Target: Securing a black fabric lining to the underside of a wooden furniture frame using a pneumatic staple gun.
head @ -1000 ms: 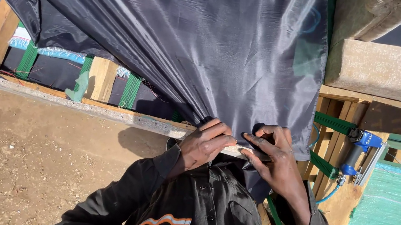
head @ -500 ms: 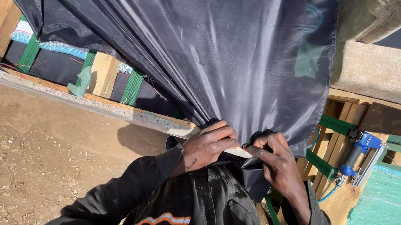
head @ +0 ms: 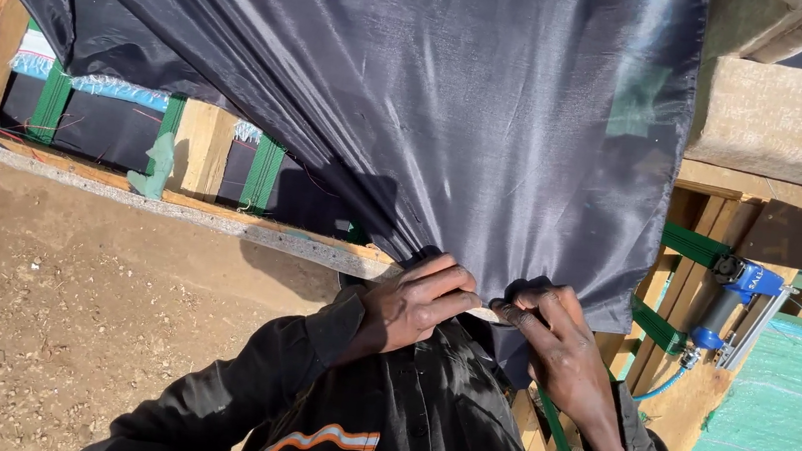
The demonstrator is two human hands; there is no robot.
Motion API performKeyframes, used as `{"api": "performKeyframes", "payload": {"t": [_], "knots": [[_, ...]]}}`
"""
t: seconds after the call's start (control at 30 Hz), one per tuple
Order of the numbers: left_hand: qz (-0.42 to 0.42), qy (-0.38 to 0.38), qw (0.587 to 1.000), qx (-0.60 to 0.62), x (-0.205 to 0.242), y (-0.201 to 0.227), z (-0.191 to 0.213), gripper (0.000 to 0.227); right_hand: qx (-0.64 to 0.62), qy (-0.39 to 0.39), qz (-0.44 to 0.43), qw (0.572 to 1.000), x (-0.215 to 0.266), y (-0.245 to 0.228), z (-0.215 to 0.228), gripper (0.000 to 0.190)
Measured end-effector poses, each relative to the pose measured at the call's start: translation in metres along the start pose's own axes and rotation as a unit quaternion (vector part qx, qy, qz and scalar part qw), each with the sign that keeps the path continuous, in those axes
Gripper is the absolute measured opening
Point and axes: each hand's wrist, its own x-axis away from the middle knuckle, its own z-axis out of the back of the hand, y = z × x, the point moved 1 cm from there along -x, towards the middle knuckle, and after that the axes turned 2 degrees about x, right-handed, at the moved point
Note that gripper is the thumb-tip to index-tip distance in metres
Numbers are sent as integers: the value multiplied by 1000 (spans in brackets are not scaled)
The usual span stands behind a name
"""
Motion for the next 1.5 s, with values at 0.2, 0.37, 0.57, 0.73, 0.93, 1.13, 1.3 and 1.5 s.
{"api": "performKeyframes", "payload": {"t": [0.2,0.37,0.57,0.73,0.93,1.13,1.3,1.5], "knots": [[41,-23,999,18,10,-1,-8,47,42,12,-20,999,14,4,-14,44],[21,-14,999,-30,19,2,-23,28,91,62,4,994,31,9,-28,45],[11,11,988,-150,36,10,-41,33,195,160,-29,967,35,-20,-44,42],[48,58,972,-224,19,16,-41,31,187,210,-82,956,42,-21,-65,34],[131,122,921,-345,16,31,-61,45,116,246,-27,962,51,0,-74,22],[135,175,930,-294,18,37,-72,39,92,211,19,973,65,24,-84,15],[183,147,931,-280,30,42,-85,64,7,237,21,971,58,18,-79,12],[198,124,927,-294,32,44,-87,71,-55,255,-37,965,51,0,-67,10]]}}
